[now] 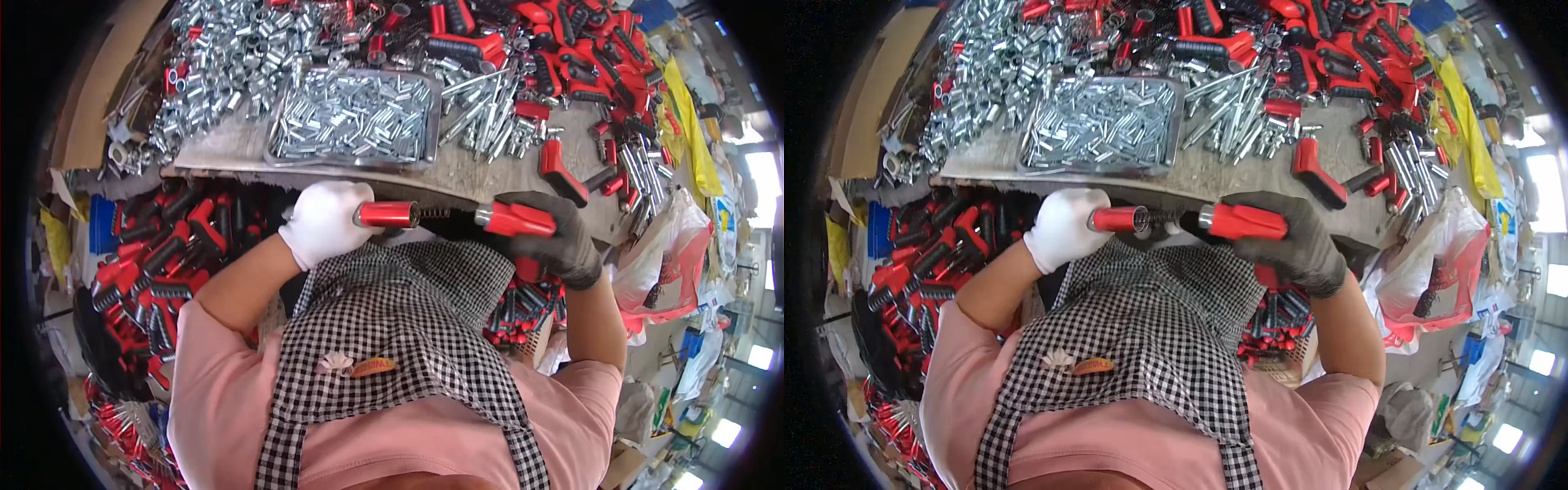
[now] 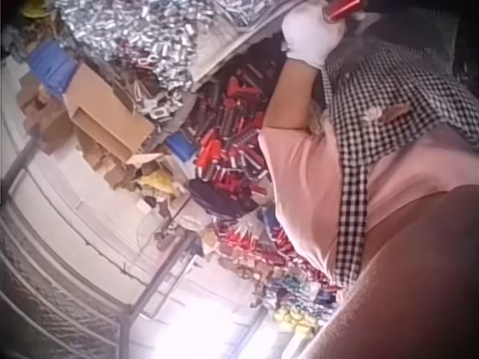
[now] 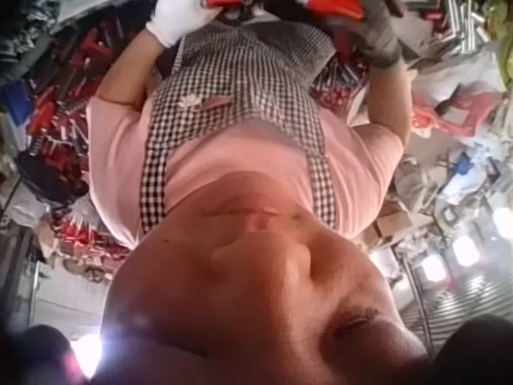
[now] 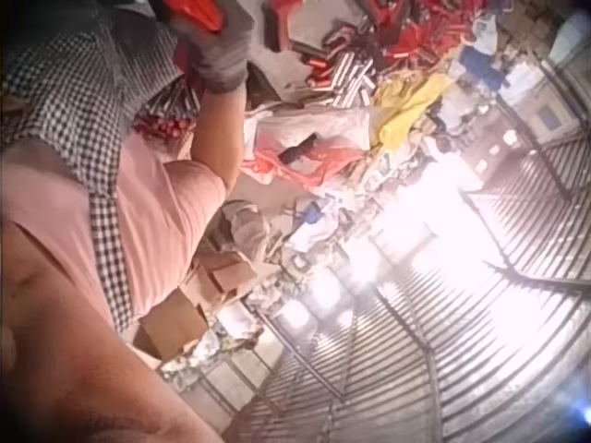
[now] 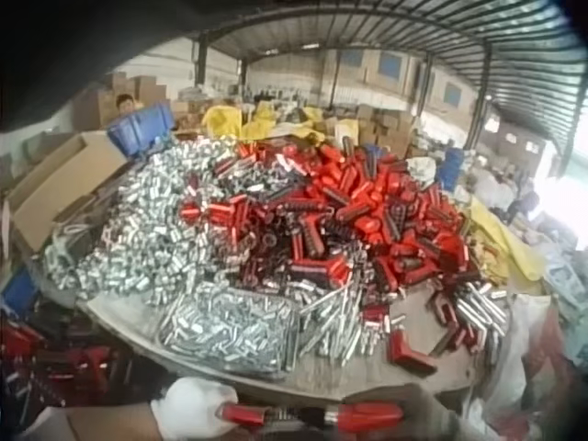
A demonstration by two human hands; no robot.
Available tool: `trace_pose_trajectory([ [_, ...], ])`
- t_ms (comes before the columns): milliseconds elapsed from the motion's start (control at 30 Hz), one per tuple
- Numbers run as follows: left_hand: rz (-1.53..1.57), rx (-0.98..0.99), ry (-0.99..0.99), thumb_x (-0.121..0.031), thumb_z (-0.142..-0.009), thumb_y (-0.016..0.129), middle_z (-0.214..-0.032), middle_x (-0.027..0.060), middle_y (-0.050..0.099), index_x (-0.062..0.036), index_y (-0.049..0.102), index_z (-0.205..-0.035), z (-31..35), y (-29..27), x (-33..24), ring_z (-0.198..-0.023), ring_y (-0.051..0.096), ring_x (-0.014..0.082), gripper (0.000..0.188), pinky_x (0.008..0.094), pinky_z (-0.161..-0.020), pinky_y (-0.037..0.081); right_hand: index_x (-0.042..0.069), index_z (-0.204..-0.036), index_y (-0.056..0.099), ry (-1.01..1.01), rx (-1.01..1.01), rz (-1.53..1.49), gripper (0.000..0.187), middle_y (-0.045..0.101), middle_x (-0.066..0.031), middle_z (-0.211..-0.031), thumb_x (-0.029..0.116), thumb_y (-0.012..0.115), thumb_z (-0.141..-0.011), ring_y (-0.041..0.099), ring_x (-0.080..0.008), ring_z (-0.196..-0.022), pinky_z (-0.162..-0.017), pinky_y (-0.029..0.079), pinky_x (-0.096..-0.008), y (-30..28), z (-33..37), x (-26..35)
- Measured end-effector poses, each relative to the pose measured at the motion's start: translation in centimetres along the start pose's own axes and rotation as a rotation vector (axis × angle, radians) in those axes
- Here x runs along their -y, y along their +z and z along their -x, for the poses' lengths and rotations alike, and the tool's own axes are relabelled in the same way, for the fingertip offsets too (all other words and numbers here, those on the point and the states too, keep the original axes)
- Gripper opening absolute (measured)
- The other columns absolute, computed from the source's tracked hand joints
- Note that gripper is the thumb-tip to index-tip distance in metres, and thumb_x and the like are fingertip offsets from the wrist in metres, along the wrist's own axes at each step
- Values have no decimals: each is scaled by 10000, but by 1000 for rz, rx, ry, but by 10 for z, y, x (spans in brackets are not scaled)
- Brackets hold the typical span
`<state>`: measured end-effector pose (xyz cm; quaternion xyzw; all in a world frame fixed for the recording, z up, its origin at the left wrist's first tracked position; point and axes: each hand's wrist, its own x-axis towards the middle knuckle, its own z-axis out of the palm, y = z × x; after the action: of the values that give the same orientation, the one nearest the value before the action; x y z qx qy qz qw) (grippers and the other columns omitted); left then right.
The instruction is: Assembling red handles onto metal rods at a factory workstation.
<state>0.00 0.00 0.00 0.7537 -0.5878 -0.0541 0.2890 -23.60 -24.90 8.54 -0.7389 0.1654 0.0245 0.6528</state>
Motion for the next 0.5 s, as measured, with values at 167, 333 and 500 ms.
trace_pose_trajectory([
  [167, -121, 164, -3, -240, -743, 681, -686, 156, 649, -80, 625, -708, 7, -2, -21, -668, 673, 355, 173, 460, -638, 539, 75, -1259, 666, -4, 95, 375, 573, 726, -135, -1092, 187, 820, -719, 713, -212, -926, -854, 561, -332, 44, -12, -5],
  [333, 393, 728, -42, -200, -741, 710, -623, 131, 637, -6, 621, -714, 15, -8, -16, -549, 613, 295, 215, 401, -554, 484, 134, -1118, 725, -1132, 218, 1186, 399, 671, -78, -846, 202, 721, -725, 682, -262, -770, -678, 584, -398, 60, -19, -4],
  [500, 900, 1384, -397, -188, -744, 749, -596, 97, 592, -5, 626, -728, 29, 10, -17, -508, 539, 177, 222, 364, -532, 448, 104, -1082, 733, -1317, 408, 1252, 406, 666, -100, -872, 192, 724, -685, 671, -279, -766, -635, 563, -430, 71, -16, -9],
])
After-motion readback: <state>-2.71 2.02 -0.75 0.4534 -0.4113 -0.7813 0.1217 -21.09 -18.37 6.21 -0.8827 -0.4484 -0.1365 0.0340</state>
